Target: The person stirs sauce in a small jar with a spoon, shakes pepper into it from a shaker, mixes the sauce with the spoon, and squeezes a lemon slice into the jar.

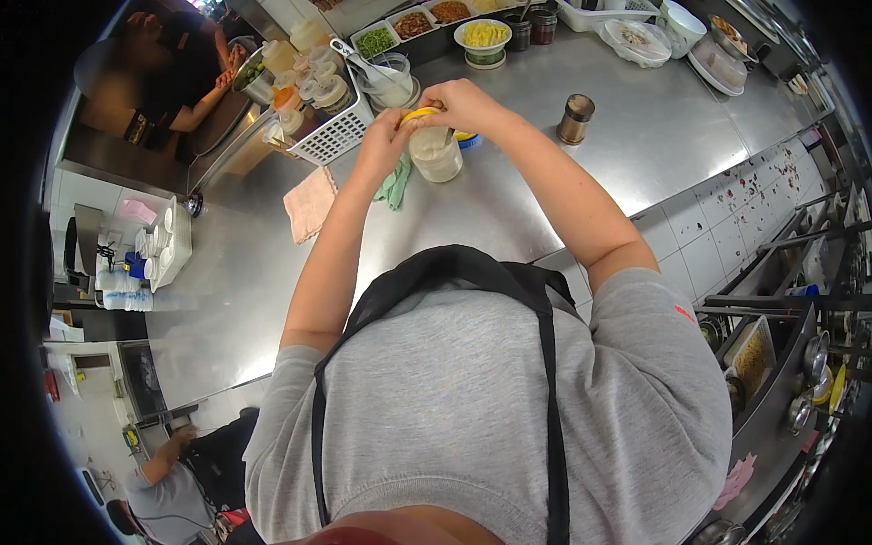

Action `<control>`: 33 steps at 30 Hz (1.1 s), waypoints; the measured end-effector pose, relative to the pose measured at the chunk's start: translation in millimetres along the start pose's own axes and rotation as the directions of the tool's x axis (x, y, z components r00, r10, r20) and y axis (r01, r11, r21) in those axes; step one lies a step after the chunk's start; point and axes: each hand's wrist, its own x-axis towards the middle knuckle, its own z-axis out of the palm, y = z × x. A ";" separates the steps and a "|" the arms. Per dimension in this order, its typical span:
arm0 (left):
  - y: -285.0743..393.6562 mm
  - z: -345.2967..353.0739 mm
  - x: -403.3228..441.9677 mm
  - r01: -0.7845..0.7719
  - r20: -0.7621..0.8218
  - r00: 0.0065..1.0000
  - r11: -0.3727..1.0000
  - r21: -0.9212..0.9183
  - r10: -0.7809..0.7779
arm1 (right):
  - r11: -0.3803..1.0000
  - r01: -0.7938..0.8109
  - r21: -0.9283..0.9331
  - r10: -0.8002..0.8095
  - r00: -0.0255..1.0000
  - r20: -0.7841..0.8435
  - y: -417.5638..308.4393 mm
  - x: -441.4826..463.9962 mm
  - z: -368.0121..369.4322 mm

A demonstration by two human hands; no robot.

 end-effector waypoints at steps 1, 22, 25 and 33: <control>-2.3 -0.7 -0.1 -0.001 -0.001 1.000 1.000 0.001 0.001 | 1.000 -0.026 -0.014 0.026 1.000 0.008 -0.9 0.3 -0.5; 7.0 8.6 -7.4 0.063 -0.068 0.996 0.997 0.039 -0.061 | 0.994 -0.079 0.075 0.079 0.997 0.002 4.2 -1.1 7.1; 3.9 10.4 -8.3 -0.007 -0.124 0.992 0.999 0.040 0.011 | 0.994 -0.089 0.061 0.089 0.996 0.000 0.6 -1.8 6.1; 6.0 8.8 -8.9 0.005 -0.121 0.993 1.000 0.025 -0.002 | 0.998 -0.042 0.051 0.043 0.999 -0.022 5.4 -0.6 9.1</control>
